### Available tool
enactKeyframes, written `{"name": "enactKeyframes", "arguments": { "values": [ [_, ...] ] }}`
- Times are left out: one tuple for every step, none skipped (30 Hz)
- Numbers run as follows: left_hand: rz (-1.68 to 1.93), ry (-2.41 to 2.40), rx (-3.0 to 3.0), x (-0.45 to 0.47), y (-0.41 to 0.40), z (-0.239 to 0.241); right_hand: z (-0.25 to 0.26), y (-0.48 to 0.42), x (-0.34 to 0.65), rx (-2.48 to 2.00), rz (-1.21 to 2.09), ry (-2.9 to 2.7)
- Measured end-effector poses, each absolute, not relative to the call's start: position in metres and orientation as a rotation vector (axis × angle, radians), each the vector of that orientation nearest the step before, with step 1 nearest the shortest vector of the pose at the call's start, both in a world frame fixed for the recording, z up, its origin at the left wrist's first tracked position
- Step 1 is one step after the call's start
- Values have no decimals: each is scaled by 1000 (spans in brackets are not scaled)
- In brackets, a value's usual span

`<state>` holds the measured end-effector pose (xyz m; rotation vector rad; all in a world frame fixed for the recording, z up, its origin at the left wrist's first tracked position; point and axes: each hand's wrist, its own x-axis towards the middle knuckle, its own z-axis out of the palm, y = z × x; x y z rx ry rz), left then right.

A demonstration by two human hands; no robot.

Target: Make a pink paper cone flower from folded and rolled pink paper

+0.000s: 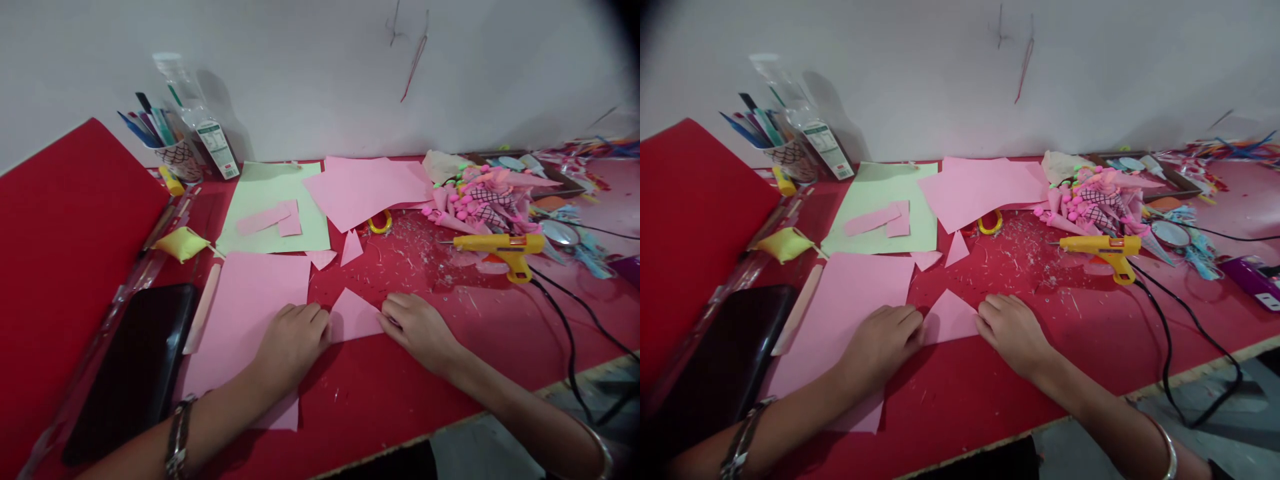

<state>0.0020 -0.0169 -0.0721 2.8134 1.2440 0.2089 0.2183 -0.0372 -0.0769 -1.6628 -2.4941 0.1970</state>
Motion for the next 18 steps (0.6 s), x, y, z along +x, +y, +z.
{"name": "enactKeyframes", "arguments": {
  "values": [
    [176,1242,2789,2,-17,-72,-77,-37,218,-1674,198,-2500],
    [149,1241,2768,2,-16,-71,-76,-37,217,-1686,199,-2504],
    [127,1239,2752,2,-16,-71,-76,-37,217,-1698,198,-2507],
    [111,1238,2742,1,-16,-70,-75,-37,216,-1711,195,-2511],
    [98,1240,2735,1,-16,-69,-75,-37,215,-1722,191,-2514],
    [90,1247,2730,1,-16,-69,-74,-37,215,-1734,185,-2517],
    [88,1259,2722,1,-15,-68,-74,-37,214,-1746,178,-2518],
    [91,1270,2714,1,-15,-67,-73,-37,214,-1755,172,-2518],
    [98,1281,2704,1,-15,-67,-73,-37,213,-1765,166,-2517],
    [106,1293,2692,1,-15,-66,-73,-37,213,-1773,163,-2516],
    [112,1304,2681,2,-15,-66,-72,-37,212,-1783,160,-2512],
    [117,1312,2673,2,-16,-65,-72,-37,212,-1791,160,-2508],
    [119,1316,2670,2,-16,-65,-72,-36,211,-1797,161,-2505],
    [117,1317,2671,2,-16,-65,-71,-36,211,-1800,161,-2502],
    [113,1315,2677,2,-16,-66,-71,-36,211,-1803,161,-2498],
    [110,1311,2684,1,-17,-66,-70,-36,210,-1806,163,-2495],
    [110,1303,2685,0,-16,-67,-69,-36,210,-1814,164,-2493],
    [114,1287,2679,-1,-16,-67,-69,-36,209,-1825,167,-2493]
  ]
}}
